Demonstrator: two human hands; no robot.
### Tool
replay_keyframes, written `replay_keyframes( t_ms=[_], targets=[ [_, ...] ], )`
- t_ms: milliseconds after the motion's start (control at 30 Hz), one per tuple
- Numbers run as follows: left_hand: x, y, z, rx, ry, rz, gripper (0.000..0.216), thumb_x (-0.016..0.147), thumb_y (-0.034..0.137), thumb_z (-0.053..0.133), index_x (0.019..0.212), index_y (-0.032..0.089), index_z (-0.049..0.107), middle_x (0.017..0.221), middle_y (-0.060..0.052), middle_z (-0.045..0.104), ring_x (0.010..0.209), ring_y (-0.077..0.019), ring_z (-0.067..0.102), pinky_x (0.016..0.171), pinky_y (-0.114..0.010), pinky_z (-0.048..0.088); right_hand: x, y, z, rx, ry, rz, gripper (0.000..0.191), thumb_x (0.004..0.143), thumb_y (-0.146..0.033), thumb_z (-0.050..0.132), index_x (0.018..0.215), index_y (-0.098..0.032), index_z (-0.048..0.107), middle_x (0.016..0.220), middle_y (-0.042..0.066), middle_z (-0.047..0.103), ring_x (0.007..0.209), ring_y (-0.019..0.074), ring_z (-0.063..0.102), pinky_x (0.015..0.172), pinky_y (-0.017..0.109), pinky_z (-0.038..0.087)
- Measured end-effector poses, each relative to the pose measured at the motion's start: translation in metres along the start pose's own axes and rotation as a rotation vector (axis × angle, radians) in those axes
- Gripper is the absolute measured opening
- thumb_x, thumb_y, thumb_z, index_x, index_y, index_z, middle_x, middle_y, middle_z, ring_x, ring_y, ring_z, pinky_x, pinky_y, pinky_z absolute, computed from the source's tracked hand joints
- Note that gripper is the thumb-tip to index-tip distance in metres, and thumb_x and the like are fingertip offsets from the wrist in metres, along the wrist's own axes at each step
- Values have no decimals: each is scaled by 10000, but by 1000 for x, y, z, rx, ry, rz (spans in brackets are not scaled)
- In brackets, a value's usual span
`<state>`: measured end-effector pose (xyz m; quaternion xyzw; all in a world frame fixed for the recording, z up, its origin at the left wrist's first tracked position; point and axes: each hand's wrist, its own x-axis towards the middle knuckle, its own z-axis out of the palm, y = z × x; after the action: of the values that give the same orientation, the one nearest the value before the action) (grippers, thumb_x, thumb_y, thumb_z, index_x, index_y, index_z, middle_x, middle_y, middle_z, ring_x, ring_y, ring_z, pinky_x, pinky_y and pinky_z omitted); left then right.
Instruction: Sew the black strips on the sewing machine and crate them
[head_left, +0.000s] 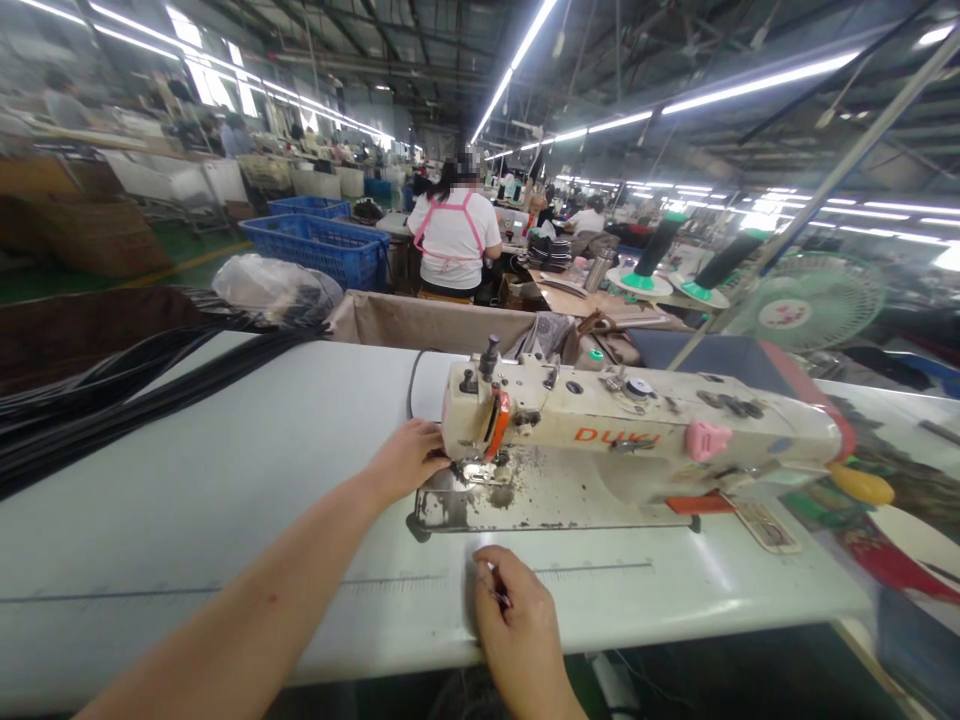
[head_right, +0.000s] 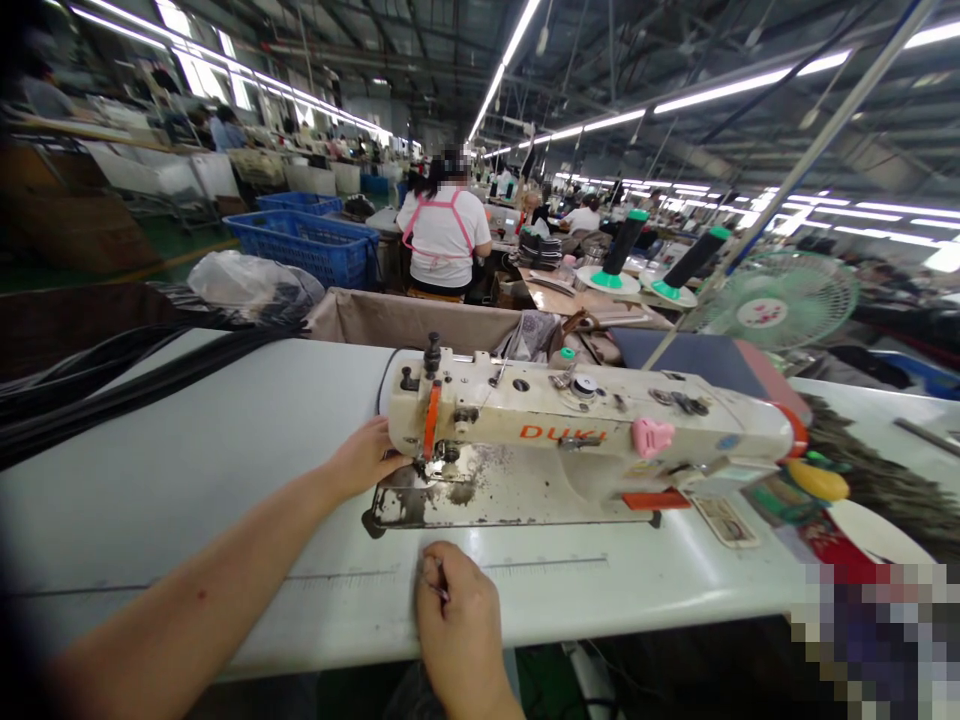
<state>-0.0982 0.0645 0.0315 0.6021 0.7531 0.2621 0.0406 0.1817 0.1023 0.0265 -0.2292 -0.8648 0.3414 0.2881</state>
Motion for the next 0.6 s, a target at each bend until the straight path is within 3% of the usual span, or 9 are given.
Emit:
replay_keyframes(
  t_ms=[133, 400, 600],
  targets=[
    [-8, 4, -6, -23, -7, -63, 90, 859, 209, 743, 913, 250, 803, 1008, -22, 785, 996, -240, 685, 958, -380, 512, 1, -1, 1, -3, 11, -17, 187, 927, -186, 498, 934, -233, 679, 717, -28, 646, 612, 135, 592, 600, 224, 438],
    [-26, 20, -4, -81, 20, -246, 105, 880, 185, 684, 876, 231, 778, 983, -20, 733, 920, -182, 690, 839, -296, 534, 0, -4, 0, -2, -3, 2, 186, 917, -174, 501, 938, -232, 677, 738, -17, 660, 628, 141, 596, 616, 231, 447],
    [-26, 28, -6, -94, 9, -296, 106, 874, 173, 680, 863, 227, 771, 962, -18, 705, 883, -175, 681, 801, -284, 533, -1, -1, 3, 1, 0, 0, 187, 929, -193, 493, 941, -232, 676, 709, -17, 633, 621, 149, 587, 611, 247, 437]
  ],
)
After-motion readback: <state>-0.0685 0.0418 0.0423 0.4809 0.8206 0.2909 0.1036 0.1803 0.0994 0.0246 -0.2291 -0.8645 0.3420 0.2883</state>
